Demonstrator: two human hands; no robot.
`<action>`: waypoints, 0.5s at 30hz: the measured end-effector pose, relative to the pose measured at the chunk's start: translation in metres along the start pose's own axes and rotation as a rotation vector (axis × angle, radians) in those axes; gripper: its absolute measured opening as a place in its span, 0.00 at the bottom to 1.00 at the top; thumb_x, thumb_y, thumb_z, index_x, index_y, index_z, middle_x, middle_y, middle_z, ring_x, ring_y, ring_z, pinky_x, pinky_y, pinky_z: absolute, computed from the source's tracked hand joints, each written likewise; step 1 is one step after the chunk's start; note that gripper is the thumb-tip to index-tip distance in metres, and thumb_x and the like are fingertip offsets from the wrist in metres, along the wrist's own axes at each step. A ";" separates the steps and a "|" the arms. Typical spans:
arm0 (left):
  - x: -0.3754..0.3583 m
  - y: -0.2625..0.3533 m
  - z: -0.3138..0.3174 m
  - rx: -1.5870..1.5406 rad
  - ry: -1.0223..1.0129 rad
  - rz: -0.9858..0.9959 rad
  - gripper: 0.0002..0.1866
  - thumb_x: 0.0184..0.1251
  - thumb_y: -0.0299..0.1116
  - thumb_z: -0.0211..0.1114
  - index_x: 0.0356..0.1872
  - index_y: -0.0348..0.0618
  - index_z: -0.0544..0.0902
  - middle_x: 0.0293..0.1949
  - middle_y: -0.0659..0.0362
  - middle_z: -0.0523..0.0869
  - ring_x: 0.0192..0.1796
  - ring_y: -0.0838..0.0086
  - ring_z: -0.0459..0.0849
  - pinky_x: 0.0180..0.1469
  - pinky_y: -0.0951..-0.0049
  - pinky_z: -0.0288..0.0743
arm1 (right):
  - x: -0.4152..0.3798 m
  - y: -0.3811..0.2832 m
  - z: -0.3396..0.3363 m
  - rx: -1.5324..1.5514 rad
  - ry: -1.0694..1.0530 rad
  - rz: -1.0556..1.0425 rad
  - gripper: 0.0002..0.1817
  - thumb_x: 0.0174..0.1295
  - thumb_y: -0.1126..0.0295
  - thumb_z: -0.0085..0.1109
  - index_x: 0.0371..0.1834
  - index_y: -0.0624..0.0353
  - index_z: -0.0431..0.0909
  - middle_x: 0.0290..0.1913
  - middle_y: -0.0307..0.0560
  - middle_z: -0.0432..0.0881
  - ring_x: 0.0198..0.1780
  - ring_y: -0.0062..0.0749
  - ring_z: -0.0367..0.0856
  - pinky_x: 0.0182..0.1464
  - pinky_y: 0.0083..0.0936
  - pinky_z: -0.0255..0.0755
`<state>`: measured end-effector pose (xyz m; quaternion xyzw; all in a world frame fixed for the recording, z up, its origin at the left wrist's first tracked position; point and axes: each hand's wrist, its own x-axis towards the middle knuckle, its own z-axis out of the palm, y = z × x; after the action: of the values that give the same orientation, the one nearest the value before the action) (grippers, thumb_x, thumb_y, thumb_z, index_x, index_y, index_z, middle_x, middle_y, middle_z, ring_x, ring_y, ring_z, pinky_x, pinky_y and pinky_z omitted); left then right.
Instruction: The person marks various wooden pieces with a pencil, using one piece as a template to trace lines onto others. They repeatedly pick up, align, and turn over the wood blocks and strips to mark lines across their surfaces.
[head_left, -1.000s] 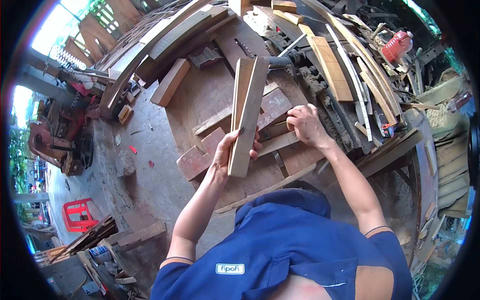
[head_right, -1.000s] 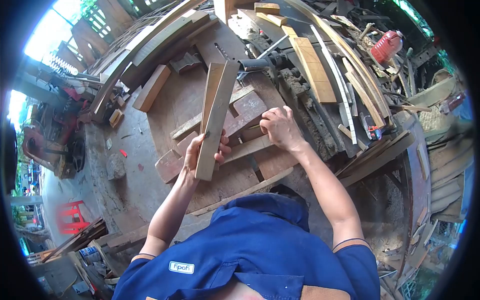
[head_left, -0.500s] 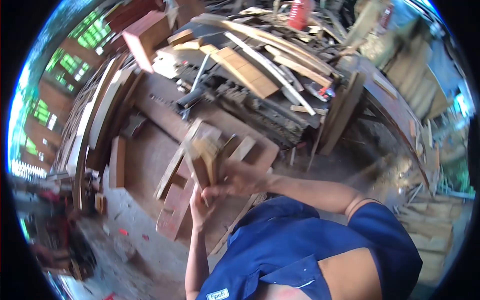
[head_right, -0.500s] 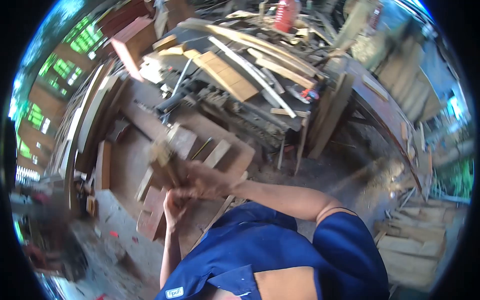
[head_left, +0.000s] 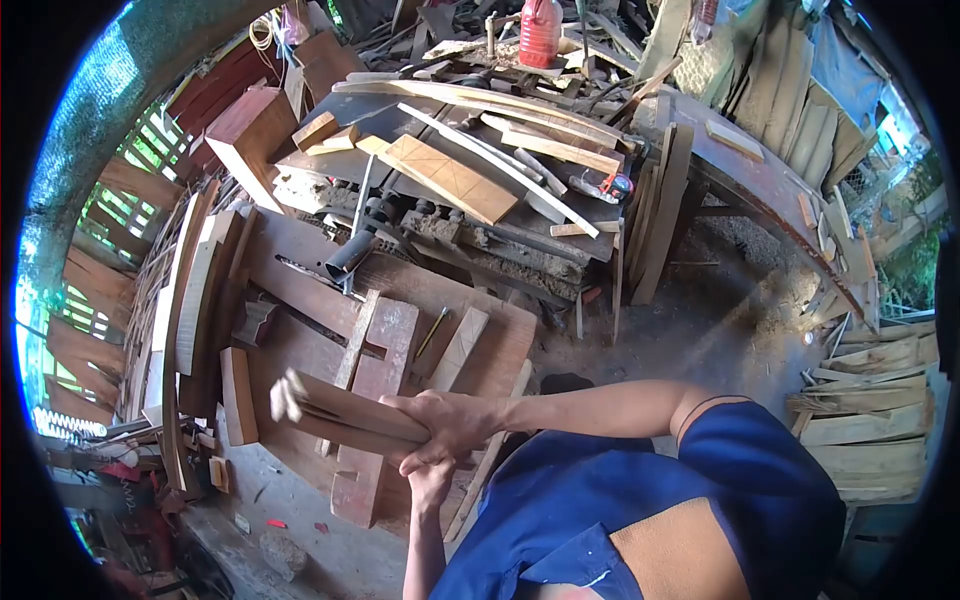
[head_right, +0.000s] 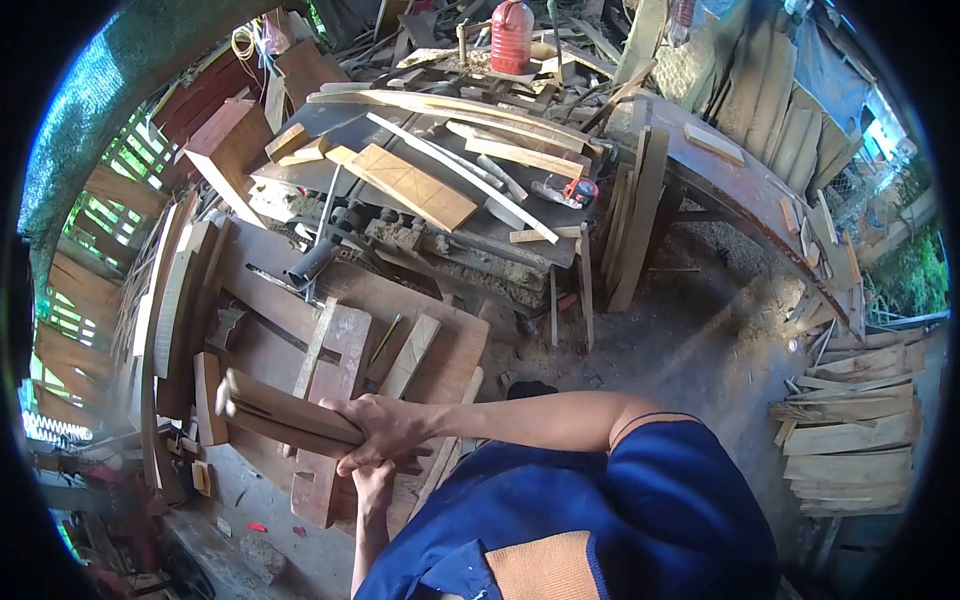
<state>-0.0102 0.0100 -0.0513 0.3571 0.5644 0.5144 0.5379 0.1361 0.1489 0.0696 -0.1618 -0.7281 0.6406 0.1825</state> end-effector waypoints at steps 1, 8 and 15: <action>0.000 0.016 0.012 -0.083 -0.057 -0.131 0.35 0.57 0.30 0.78 0.64 0.30 0.72 0.60 0.50 0.81 0.61 0.67 0.82 0.62 0.64 0.78 | 0.000 0.000 -0.006 -0.001 -0.004 0.002 0.40 0.57 0.62 0.78 0.68 0.67 0.67 0.44 0.63 0.88 0.48 0.47 0.90 0.51 0.38 0.80; 0.053 0.088 0.085 0.190 -0.380 -0.171 0.38 0.59 0.44 0.84 0.62 0.31 0.76 0.59 0.50 0.85 0.56 0.71 0.85 0.53 0.68 0.81 | -0.012 0.017 -0.090 0.001 0.189 0.132 0.38 0.62 0.56 0.73 0.69 0.65 0.67 0.53 0.57 0.84 0.54 0.47 0.84 0.59 0.40 0.79; 0.080 0.084 0.129 0.017 -0.028 -0.077 0.29 0.73 0.30 0.69 0.72 0.37 0.73 0.64 0.49 0.83 0.63 0.67 0.84 0.66 0.66 0.76 | -0.047 0.081 -0.320 -0.705 0.470 0.489 0.42 0.50 0.53 0.75 0.65 0.66 0.71 0.48 0.65 0.87 0.48 0.49 0.89 0.55 0.39 0.84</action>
<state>0.0894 0.1302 0.0243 0.3468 0.5743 0.4836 0.5622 0.3293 0.4166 0.0228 -0.5201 -0.7805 0.3253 0.1204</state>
